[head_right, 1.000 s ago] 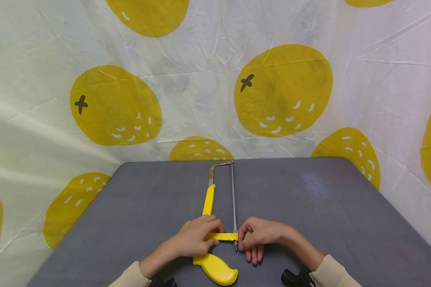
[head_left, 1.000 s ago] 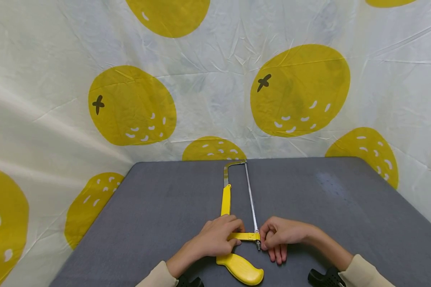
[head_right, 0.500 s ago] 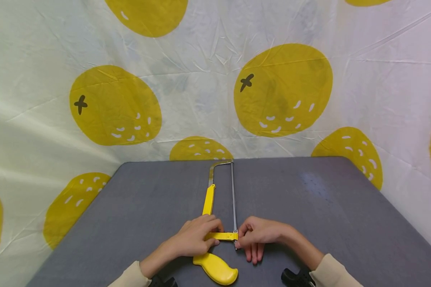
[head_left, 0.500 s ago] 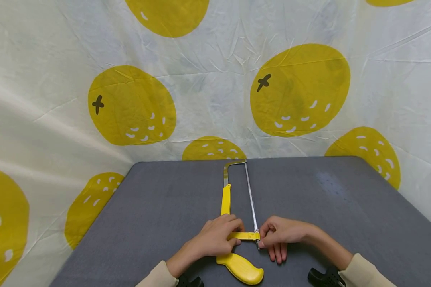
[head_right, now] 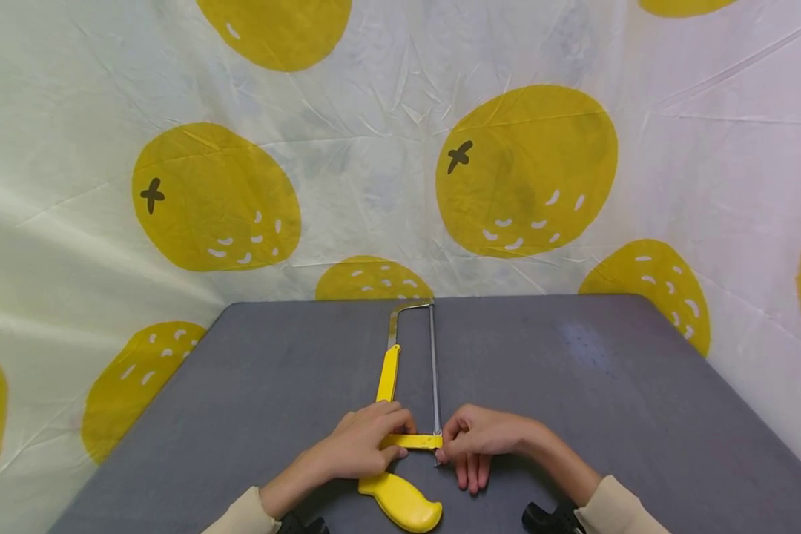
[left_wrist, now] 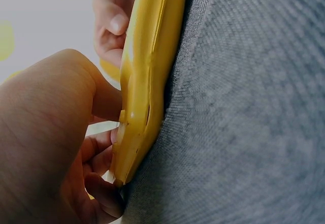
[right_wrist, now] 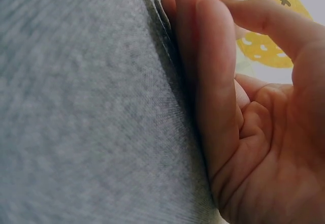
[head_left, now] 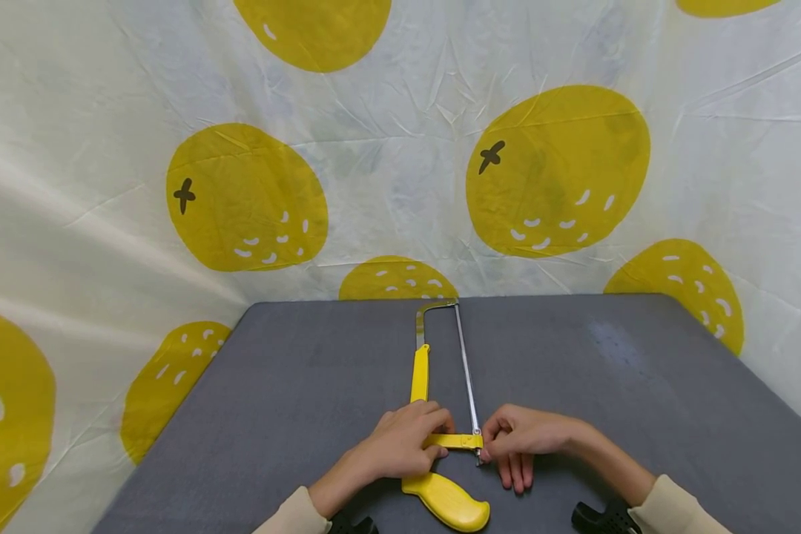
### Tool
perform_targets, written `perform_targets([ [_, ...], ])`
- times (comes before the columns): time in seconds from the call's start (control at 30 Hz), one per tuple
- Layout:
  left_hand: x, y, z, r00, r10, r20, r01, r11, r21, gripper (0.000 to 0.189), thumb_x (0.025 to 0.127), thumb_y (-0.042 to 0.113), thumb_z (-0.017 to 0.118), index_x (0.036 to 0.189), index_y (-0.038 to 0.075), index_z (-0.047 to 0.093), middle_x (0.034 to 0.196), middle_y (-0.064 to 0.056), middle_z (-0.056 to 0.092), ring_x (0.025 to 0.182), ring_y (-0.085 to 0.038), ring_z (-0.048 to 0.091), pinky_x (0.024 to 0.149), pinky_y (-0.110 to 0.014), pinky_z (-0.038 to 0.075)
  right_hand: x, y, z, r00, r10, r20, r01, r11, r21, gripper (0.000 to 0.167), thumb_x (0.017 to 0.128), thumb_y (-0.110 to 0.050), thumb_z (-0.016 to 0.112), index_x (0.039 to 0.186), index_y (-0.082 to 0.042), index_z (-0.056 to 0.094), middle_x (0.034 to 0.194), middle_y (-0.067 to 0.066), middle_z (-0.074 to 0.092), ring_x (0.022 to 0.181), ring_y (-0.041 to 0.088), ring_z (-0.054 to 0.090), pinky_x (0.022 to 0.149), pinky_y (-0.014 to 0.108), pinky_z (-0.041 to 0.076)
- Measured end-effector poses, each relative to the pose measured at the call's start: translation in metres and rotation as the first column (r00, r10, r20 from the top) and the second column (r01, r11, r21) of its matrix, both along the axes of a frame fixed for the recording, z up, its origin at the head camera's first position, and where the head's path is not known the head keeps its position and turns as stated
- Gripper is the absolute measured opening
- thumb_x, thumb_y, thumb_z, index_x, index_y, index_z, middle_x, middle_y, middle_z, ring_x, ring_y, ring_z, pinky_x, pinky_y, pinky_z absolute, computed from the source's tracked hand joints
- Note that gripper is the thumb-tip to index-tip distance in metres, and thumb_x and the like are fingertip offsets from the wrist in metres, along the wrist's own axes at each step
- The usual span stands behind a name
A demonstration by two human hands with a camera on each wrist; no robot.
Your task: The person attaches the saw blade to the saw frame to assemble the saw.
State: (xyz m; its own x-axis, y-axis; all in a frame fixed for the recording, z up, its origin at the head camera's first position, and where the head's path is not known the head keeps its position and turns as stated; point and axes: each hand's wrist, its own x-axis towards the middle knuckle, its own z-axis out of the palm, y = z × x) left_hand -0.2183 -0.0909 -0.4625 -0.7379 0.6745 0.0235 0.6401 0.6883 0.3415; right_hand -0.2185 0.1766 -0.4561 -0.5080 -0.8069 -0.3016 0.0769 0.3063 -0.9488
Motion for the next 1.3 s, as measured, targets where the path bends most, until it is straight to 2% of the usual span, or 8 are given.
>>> perform_targets([
  [0.3,0.0012,-0.0013,-0.0010,1.000,0.001,-0.003,-0.001,1.000,0.005,0.014,0.094,0.032,0.071,0.104,0.037,0.063,0.096,0.018,0.055,0.086,0.000,0.049,0.061,-0.023,0.040,-0.0005,0.0021,-0.0019,1.000,0.017,-0.011,-0.017,1.000,-0.025,0.023,0.097,-0.008,0.061,0.104,0.014,0.063,0.073,0.009,0.075,0.056,0.006,0.071,0.050,0.022,0.055],
  [0.37,0.0008,-0.0014,-0.0013,1.000,0.002,-0.004,-0.002,1.000,0.006,0.014,0.094,0.032,0.071,0.104,0.037,0.063,0.096,0.018,0.055,0.085,0.000,0.048,0.061,-0.024,0.040,-0.0008,0.0022,-0.0021,1.000,0.022,-0.011,-0.023,0.999,-0.030,0.024,0.097,-0.007,0.061,0.105,0.016,0.061,0.074,0.024,0.073,0.056,0.006,0.071,0.051,0.022,0.055],
  [0.47,0.0005,-0.0016,-0.0016,1.000,0.000,-0.006,0.000,1.000,0.008,0.014,0.094,0.032,0.071,0.104,0.037,0.063,0.095,0.018,0.055,0.085,-0.001,0.048,0.061,-0.024,0.040,-0.0014,0.0026,-0.0027,0.999,0.032,-0.013,-0.032,0.999,-0.040,0.027,0.097,-0.005,0.059,0.106,0.020,0.059,0.081,0.048,0.061,0.057,0.005,0.071,0.051,0.022,0.055],
  [0.53,0.0002,-0.0016,-0.0021,1.000,-0.001,-0.008,0.001,1.000,0.009,0.014,0.094,0.032,0.071,0.105,0.037,0.063,0.095,0.018,0.055,0.085,-0.001,0.048,0.060,-0.024,0.040,-0.0016,0.0027,-0.0031,0.999,0.036,-0.014,-0.037,0.998,-0.044,0.028,0.097,-0.005,0.058,0.107,0.021,0.057,0.087,0.057,0.052,0.057,0.004,0.070,0.051,0.022,0.055],
  [0.7,-0.0001,-0.0017,-0.0028,1.000,-0.004,-0.009,0.004,1.000,0.005,0.015,0.094,0.032,0.071,0.106,0.037,0.063,0.095,0.018,0.054,0.085,-0.001,0.048,0.060,-0.024,0.040,-0.0013,0.0024,-0.0042,0.999,0.036,-0.017,-0.037,0.998,-0.047,0.027,0.097,-0.005,0.059,0.106,0.021,0.058,0.087,0.058,0.052,0.057,0.005,0.070,0.051,0.022,0.055],
  [0.93,0.0005,-0.0016,-0.0025,1.000,-0.009,-0.012,0.009,1.000,0.006,0.015,0.094,0.031,0.071,0.106,0.037,0.064,0.095,0.018,0.054,0.085,0.000,0.048,0.060,-0.023,0.040,0.0001,0.0017,-0.0035,1.000,0.018,-0.024,-0.019,0.999,-0.034,0.024,0.097,-0.005,0.061,0.103,0.018,0.059,0.081,0.047,0.063,0.056,0.007,0.071,0.050,0.023,0.055],
  [1.1,0.0004,-0.0015,-0.0023,1.000,-0.013,-0.015,0.013,1.000,0.007,0.015,0.094,0.031,0.071,0.106,0.036,0.064,0.095,0.017,0.054,0.084,0.000,0.048,0.059,-0.023,0.040,0.0009,0.0011,-0.0023,0.999,0.024,-0.025,-0.025,0.999,-0.040,0.027,0.097,-0.005,0.060,0.104,0.021,0.057,0.086,0.057,0.053,0.056,0.005,0.070,0.050,0.023,0.055],
  [1.3,0.0000,-0.0014,-0.0025,1.000,-0.016,-0.018,0.016,1.000,0.008,0.015,0.094,0.031,0.071,0.105,0.036,0.063,0.095,0.017,0.054,0.083,-0.001,0.047,0.058,-0.023,0.040,0.0006,0.0014,-0.0023,0.999,0.029,-0.024,-0.030,0.999,-0.044,0.028,0.097,-0.005,0.059,0.104,0.022,0.057,0.086,0.058,0.051,0.056,0.005,0.070,0.050,0.023,0.055],
])
